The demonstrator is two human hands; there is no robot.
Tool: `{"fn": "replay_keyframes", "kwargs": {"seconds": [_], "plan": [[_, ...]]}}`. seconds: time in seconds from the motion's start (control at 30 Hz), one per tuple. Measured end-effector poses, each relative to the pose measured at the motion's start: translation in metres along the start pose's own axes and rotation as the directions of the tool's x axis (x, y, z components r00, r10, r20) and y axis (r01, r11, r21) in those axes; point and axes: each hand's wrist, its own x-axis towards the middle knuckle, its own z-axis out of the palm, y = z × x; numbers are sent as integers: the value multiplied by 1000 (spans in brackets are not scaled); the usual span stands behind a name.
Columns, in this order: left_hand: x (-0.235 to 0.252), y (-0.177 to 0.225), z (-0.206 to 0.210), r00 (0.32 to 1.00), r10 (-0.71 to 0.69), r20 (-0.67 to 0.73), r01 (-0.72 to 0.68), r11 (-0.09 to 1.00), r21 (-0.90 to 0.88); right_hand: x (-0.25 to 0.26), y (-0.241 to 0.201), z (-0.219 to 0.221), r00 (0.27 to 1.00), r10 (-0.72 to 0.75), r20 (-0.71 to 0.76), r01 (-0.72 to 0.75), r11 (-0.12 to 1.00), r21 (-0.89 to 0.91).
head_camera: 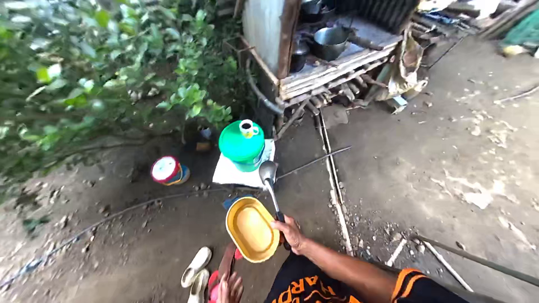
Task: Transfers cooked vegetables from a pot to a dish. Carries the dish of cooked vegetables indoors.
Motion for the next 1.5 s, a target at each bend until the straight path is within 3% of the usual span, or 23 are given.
{"fn": "replay_keyframes", "kwargs": {"seconds": [0.1,0.2,0.33,0.53,0.63,0.73,0.83,1.03,1.23,1.33,1.43,1.5], "plan": [[73,72,142,964,66,258,-68,998,-3,46,-50,-66,997,-74,-34,74,997,16],[96,119,259,873,75,482,-73,997,-23,62,-94,-128,979,-92,-179,100,994,36],[121,143,386,825,53,563,-87,996,33,72,-139,-199,907,-113,-406,172,979,111],[176,144,531,783,-24,622,-75,988,132,105,-166,-291,760,-105,-642,243,961,131],[211,155,587,778,-7,628,-82,990,114,123,-191,-348,645,-85,-759,130,992,-1],[262,180,649,781,36,623,-114,990,85,150,-240,-408,551,-163,-819,43,985,-167],[297,207,692,790,65,609,-151,984,91,168,-307,-460,560,-279,-780,-44,930,-365],[339,255,727,807,235,542,-289,957,15,238,-487,-533,672,-548,-498,-103,597,-795],[365,246,760,888,344,306,-357,934,-13,352,-660,-598,715,-670,-199,-168,111,-980],[375,234,807,907,389,160,-385,921,-57,423,-727,-628,734,-676,-70,-191,-107,-976],[385,217,883,918,395,-36,-397,912,-104,510,-793,-661,795,-602,73,-145,-307,-941],[380,219,938,932,316,-179,-343,928,-143,570,-827,-678,853,-511,106,-95,-353,-931]]}}
